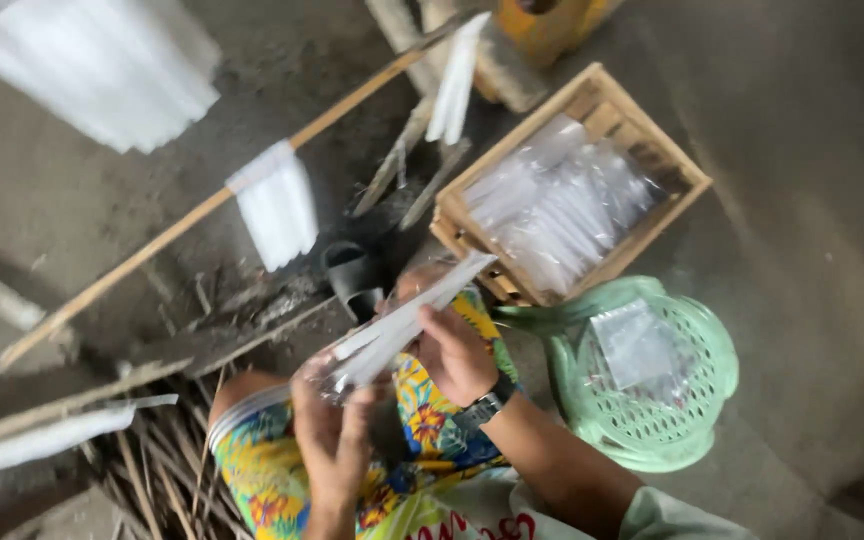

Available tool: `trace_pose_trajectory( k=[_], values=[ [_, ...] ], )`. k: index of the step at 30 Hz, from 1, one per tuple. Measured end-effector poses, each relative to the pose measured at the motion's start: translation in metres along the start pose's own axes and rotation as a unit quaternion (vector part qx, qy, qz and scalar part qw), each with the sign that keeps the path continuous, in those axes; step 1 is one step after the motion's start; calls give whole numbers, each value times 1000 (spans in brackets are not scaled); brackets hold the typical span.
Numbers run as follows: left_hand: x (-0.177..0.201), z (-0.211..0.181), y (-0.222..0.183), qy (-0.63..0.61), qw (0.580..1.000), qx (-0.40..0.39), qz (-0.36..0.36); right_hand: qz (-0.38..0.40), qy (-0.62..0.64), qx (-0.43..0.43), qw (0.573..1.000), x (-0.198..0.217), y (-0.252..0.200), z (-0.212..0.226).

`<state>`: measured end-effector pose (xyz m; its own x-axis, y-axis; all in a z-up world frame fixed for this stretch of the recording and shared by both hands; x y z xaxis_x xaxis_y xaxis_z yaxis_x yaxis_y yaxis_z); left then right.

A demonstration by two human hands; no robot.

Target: The person is removing finished white candles from a drying rack and placing them into individual plastic bags for packaging.

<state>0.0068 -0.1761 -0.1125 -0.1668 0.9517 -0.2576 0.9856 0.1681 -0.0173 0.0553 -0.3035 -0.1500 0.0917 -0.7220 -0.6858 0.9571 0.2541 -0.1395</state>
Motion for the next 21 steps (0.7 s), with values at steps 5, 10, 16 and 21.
trace_pose_trajectory(
  k=[5, 10, 16, 21],
  values=[
    [-9, 29, 2, 191, 981, 43, 22, -124, 29, -26, 992, 17, 6, 15],
    [-35, 34, 12, 123, 962, 236, 57, -236, 148, -34, 960, 108, 32, 13],
    [-29, 60, 32, 385, 832, 396, -60, -416, 82, -92, 901, 204, 52, -3],
    [17, 146, 7, 392, 831, 387, -78, -497, 40, -221, 838, 240, 69, -9]
  ],
)
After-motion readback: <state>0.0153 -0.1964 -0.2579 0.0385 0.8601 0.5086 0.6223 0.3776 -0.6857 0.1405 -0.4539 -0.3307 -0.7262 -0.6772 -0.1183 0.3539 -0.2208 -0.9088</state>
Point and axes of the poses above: each hand's wrist, its own y-axis towards the middle knuckle, its own x-axis out of the back of the hand, z = x × y, the point moved 2 cm from there along y, towards the middle knuckle, and after that the axes turned 12 degrees about -y, right-handed, at the moved point
